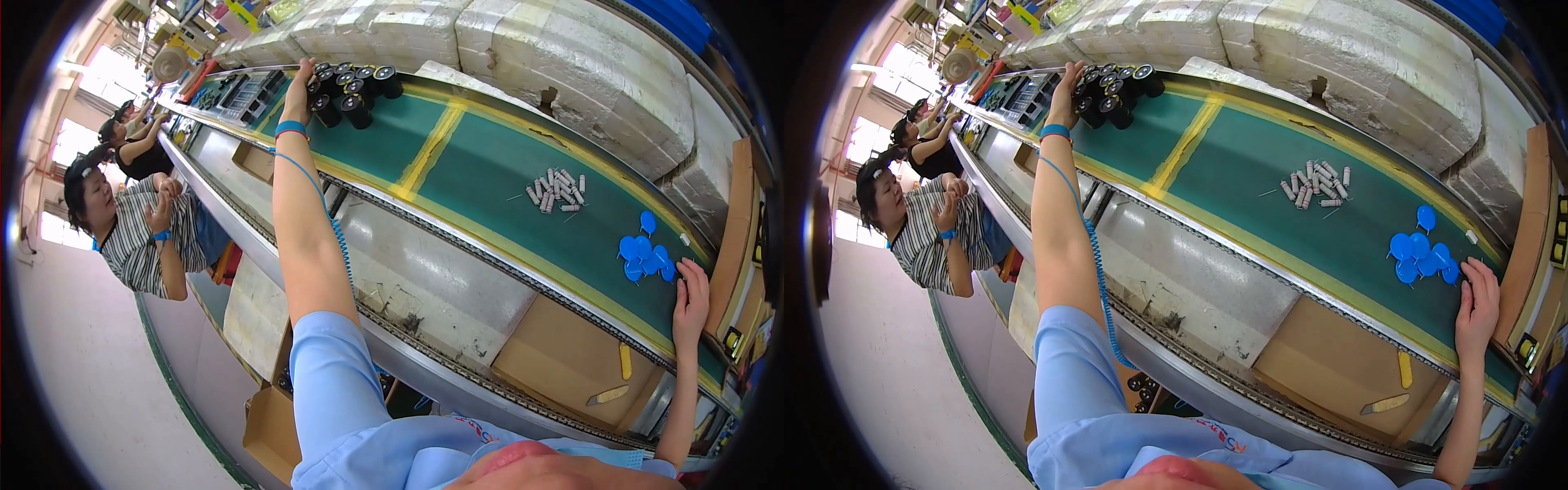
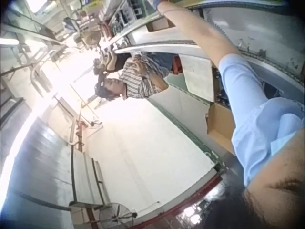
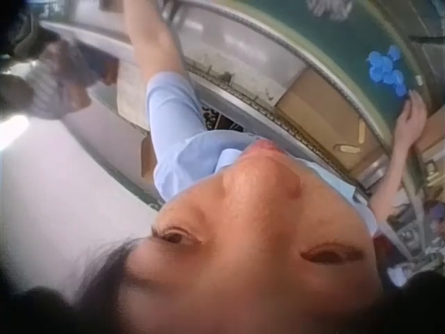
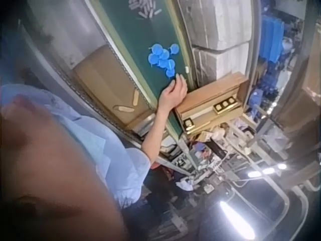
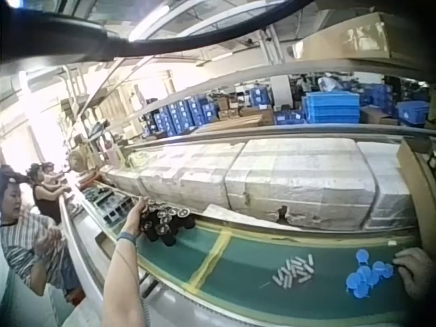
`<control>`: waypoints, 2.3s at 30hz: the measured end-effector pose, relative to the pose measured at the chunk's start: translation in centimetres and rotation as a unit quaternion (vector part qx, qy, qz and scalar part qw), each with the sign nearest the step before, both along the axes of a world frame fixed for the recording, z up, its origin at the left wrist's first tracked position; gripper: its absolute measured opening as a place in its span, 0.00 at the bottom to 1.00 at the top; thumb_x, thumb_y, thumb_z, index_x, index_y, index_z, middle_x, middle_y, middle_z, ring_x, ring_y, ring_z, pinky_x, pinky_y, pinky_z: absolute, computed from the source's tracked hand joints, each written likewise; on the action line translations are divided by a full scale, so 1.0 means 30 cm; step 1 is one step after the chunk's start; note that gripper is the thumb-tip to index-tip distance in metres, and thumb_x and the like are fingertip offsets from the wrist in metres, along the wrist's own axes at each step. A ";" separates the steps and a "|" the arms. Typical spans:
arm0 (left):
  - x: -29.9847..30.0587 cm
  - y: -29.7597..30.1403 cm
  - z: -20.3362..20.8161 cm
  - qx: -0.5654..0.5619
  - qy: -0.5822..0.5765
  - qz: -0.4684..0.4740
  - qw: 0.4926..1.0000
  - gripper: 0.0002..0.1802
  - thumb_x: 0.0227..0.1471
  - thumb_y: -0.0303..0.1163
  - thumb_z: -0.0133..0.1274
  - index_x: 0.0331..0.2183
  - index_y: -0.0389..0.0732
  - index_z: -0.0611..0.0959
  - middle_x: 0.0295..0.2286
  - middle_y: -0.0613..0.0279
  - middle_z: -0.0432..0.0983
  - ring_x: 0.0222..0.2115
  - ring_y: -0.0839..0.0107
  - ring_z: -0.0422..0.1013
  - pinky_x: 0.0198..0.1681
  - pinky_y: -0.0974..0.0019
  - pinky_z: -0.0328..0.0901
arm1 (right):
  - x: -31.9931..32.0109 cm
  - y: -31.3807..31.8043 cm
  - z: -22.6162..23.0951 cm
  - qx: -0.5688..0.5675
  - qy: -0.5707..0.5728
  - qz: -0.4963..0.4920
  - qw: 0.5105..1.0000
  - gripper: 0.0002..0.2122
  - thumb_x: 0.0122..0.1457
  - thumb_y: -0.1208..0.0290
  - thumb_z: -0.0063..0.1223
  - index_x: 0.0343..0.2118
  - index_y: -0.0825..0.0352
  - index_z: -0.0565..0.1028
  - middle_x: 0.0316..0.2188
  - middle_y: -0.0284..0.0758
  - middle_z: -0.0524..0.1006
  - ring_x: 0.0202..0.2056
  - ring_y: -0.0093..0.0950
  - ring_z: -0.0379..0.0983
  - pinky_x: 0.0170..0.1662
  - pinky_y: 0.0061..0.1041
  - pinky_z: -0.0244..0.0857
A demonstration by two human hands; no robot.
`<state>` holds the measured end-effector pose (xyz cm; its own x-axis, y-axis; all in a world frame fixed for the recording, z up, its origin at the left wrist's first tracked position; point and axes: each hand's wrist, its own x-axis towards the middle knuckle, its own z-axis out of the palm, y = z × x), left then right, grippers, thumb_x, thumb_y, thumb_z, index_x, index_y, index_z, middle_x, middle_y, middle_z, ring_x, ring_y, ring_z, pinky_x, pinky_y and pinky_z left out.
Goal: Manually assemble components onto printed circuit boards on a production line.
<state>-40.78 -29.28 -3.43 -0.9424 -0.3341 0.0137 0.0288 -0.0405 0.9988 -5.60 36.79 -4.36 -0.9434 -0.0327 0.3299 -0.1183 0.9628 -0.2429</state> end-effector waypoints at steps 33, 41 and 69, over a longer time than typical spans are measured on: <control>0.063 0.121 0.009 0.009 0.002 -0.279 0.960 0.23 0.59 0.38 0.48 0.53 0.39 0.77 0.51 0.59 0.73 0.49 0.68 0.71 0.53 0.66 0.66 | -0.021 0.011 -0.016 -0.015 -0.003 0.013 1.000 0.11 0.61 0.81 0.43 0.45 0.69 0.74 0.49 0.41 0.73 0.51 0.40 0.69 0.56 0.32 0.61; 0.081 0.256 -0.001 -0.030 0.043 -0.297 0.953 0.23 0.58 0.40 0.52 0.53 0.41 0.77 0.49 0.58 0.75 0.47 0.68 0.72 0.53 0.65 0.67 | -0.021 0.077 -0.037 0.002 0.000 0.031 1.000 0.11 0.64 0.79 0.43 0.47 0.69 0.73 0.50 0.41 0.73 0.53 0.39 0.69 0.56 0.33 0.60; 0.224 0.460 -0.035 0.028 0.030 -0.212 0.976 0.15 0.52 0.32 0.59 0.42 0.37 0.85 0.38 0.60 0.80 0.38 0.72 0.74 0.46 0.68 0.67 | -0.050 0.107 -0.069 0.021 0.012 0.068 0.997 0.12 0.64 0.78 0.42 0.48 0.71 0.72 0.49 0.42 0.72 0.51 0.42 0.68 0.55 0.35 0.60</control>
